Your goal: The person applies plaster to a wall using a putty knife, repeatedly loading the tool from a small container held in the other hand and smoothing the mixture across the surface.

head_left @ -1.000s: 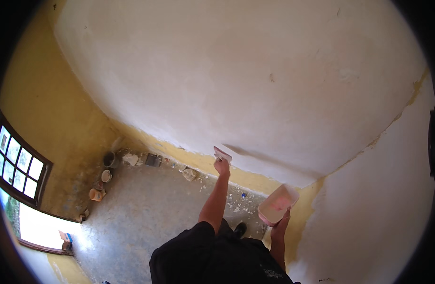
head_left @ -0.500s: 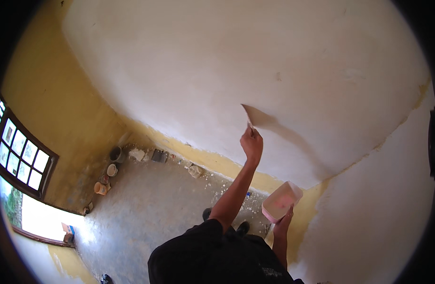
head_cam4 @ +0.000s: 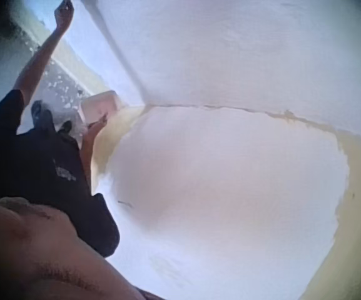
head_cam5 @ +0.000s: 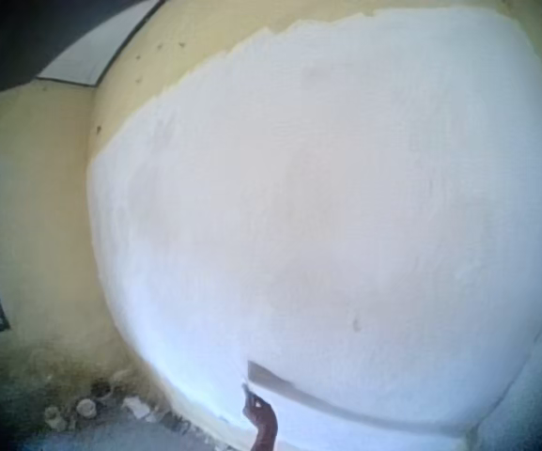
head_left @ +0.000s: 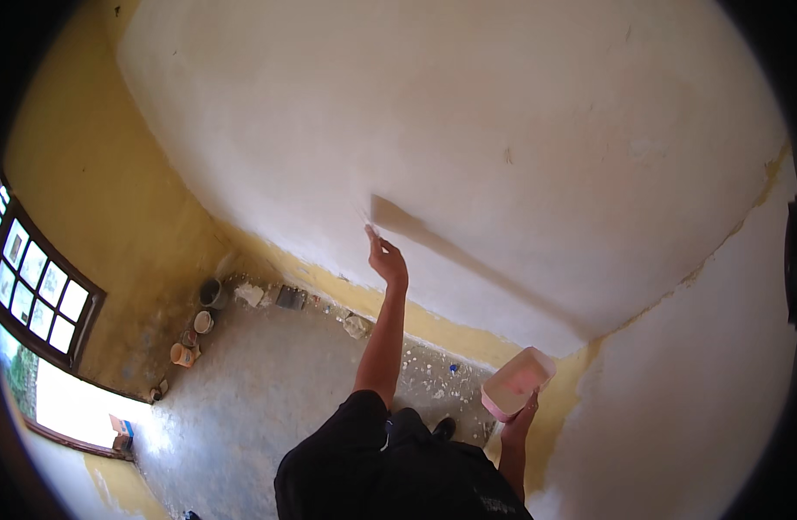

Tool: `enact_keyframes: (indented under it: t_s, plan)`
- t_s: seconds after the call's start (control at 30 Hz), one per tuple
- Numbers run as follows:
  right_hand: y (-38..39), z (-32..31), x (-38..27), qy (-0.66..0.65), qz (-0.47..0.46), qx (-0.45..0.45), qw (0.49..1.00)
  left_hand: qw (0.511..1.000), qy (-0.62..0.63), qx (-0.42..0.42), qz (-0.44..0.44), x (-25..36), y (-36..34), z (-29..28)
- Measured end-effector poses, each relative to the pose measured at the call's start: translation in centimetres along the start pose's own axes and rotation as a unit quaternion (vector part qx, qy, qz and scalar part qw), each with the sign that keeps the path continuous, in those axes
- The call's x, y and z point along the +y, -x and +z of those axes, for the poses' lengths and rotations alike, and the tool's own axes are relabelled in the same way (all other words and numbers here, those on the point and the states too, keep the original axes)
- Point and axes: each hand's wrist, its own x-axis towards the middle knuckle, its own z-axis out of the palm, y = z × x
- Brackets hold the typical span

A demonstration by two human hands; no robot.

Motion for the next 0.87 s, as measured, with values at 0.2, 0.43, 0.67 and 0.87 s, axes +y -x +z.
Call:
enact_keyframes:
  t_s: [0.2,0.43,0.67,0.87]
  plan:
    - [-0.5,-0.2,1.0,0.029,0.023,0.029,0.999,0.974,-0.068,-0.215,0.012,-3.2,10.9,1.1]
    - [-1.5,0.1,2.1,0.025,0.010,-0.007,1.000,0.916,-0.154,-0.329,-0.170,-12.2,18.1,-6.9]
    - [-0.6,1.1,3.0,0.007,0.017,-0.013,1.000,0.868,0.112,-0.142,-0.463,-15.6,-3.2,-2.1]
    - [-1.8,-2.1,3.5,0.032,0.015,0.014,0.999,0.941,-0.060,-0.269,-0.196,-1.9,-3.8,2.8]
